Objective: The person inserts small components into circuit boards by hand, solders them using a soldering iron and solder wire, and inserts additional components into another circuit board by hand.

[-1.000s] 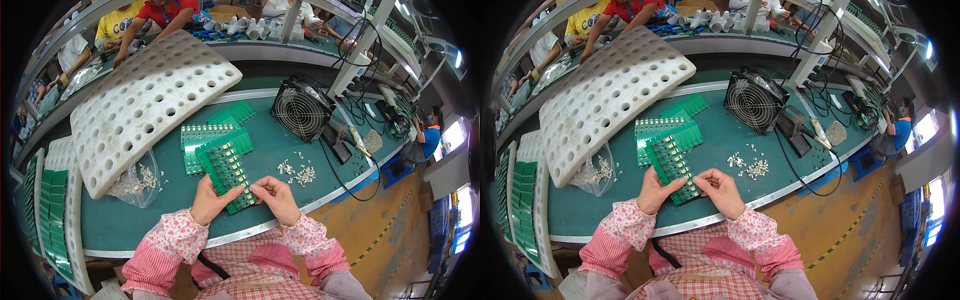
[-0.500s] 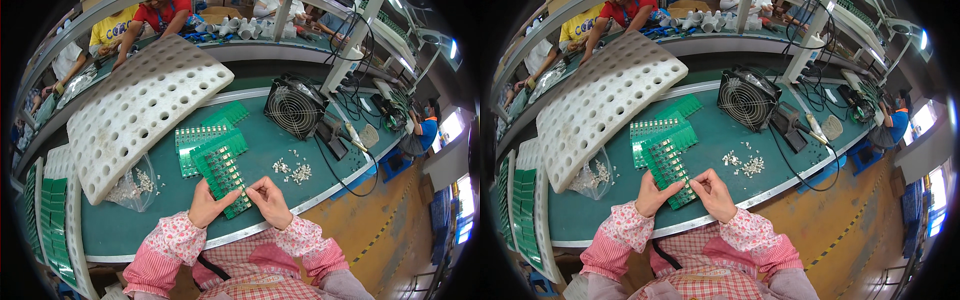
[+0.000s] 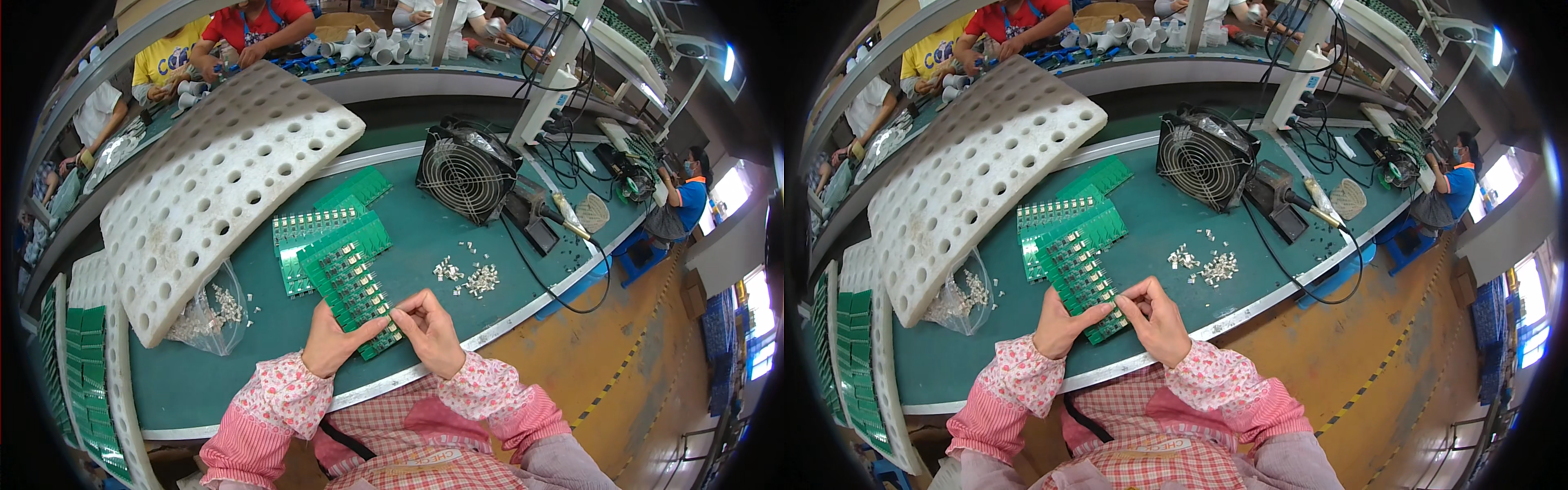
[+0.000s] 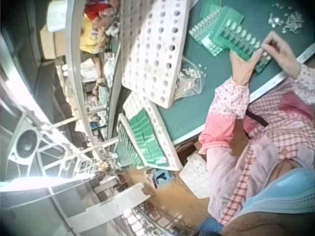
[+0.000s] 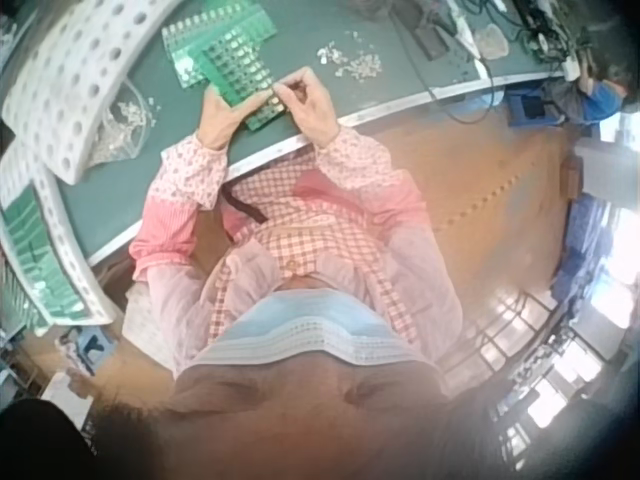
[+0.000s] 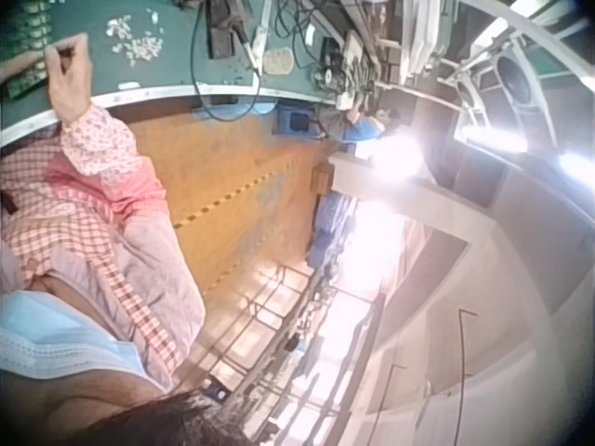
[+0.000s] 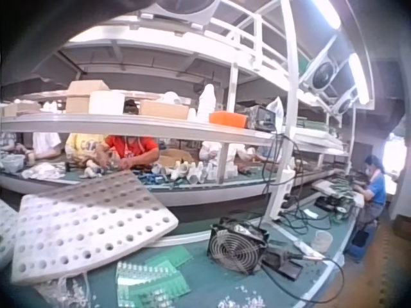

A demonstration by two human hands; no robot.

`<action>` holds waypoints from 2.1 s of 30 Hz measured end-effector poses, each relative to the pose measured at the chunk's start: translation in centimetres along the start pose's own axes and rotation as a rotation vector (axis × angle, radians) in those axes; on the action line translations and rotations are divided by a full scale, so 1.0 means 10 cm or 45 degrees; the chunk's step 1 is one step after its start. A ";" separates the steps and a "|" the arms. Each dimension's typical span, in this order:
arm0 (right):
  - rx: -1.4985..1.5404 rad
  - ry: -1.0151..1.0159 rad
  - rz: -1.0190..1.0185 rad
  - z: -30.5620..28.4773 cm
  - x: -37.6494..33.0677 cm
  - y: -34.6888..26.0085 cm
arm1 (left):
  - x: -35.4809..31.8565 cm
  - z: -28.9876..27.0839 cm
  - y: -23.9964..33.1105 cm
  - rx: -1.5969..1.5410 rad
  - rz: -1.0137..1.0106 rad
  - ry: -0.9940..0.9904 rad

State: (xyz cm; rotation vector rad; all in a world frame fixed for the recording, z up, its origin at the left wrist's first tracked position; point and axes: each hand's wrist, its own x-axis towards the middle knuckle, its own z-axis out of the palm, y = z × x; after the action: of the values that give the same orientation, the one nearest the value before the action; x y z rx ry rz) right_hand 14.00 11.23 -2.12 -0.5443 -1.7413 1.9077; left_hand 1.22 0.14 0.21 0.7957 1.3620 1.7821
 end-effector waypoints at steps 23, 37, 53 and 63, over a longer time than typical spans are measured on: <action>-1.399 0.403 -0.584 -0.86 0.47 -0.35 | 0.02 -0.06 0.04 -0.116 -0.110 0.070; -1.445 0.392 -0.592 -0.93 0.59 -0.36 | 0.01 -0.04 0.05 -0.147 -0.081 0.047; -1.015 -0.208 -0.380 -0.32 0.15 -0.39 | 0.01 -0.08 0.01 -0.082 -0.077 0.041; -0.887 -0.224 -0.206 -0.32 0.12 -0.41 | 0.01 -0.07 0.04 -0.081 -0.087 0.011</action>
State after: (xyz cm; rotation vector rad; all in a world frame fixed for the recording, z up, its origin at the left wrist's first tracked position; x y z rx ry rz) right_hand 15.30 14.74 1.64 -0.4563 -2.4849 1.2351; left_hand 0.46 -0.20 0.44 0.6999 1.3158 1.7689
